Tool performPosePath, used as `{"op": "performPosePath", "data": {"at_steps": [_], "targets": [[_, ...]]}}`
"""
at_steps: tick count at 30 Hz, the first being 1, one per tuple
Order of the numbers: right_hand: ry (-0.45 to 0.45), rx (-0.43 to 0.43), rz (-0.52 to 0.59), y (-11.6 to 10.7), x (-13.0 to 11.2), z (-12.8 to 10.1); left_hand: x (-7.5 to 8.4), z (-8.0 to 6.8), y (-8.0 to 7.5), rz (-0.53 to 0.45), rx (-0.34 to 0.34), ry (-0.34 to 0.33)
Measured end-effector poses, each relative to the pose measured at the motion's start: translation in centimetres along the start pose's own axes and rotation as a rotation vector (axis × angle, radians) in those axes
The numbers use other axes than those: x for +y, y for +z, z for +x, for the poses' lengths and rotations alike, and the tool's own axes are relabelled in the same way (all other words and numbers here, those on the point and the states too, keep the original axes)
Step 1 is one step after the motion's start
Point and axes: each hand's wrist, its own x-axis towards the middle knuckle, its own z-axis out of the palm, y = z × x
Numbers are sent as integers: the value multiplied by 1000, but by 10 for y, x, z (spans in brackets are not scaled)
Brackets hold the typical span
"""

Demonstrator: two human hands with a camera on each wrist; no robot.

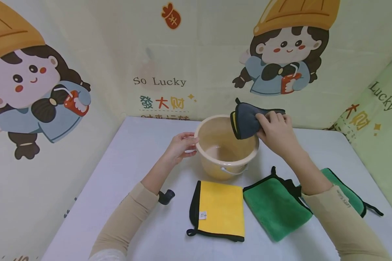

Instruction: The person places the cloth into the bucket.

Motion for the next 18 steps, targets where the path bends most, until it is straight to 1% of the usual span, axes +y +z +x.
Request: {"op": "performPosePath", "data": {"at_steps": [3,10,14,18], "targets": [[-55,0,-1,5,-12,6,0,0,0,5,5,4],[-183,-16,-65,18,-34,17,-1,0,1,26,18,10],[-216,-77,-77,23,-42,19,-2,-1,1,38,33,13],[-223,-163,-92,28,-48,22,-1,-1,2,37,33,10]]}}
